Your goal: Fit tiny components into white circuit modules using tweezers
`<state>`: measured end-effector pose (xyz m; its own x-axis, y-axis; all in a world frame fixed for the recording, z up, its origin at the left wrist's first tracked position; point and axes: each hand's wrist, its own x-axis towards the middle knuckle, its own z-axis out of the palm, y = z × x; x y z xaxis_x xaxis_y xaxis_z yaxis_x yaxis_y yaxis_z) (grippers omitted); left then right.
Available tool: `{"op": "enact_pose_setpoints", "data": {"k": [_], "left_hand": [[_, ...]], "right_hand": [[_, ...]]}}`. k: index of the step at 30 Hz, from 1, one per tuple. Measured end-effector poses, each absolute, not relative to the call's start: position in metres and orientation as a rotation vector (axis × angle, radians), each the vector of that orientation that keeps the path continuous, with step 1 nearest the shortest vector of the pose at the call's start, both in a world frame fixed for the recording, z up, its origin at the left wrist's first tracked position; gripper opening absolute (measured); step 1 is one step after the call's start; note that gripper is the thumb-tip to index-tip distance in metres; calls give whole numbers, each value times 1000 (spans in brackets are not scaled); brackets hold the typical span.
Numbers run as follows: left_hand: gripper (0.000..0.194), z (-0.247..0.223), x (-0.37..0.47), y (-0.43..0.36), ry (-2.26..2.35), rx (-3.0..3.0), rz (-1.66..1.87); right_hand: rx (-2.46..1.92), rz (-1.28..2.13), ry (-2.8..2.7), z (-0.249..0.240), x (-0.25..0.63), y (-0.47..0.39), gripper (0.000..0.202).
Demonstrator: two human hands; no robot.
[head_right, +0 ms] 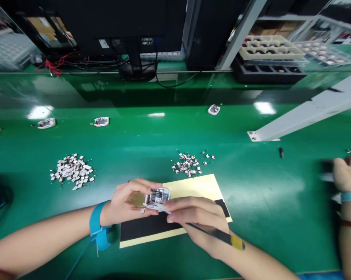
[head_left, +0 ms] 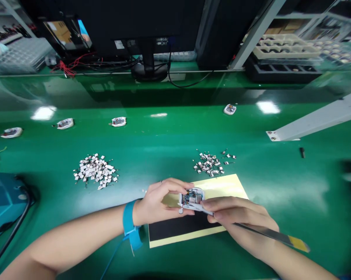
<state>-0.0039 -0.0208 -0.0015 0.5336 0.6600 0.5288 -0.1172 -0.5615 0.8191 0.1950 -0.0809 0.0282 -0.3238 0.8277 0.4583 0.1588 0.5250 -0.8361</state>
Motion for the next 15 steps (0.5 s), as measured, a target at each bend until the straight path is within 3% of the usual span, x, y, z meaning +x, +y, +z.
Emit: {"op": "enact_pose_setpoints", "data": {"k": [8,15], "left_hand": [[25,4,-3,-22,501,2037,1142],[25,5,-2,-22,515,2035,1173]], "right_hand": [[-805,674,-1945,31,196,-81,46],[-826,783,-1816,25,193,-79,44]]}}
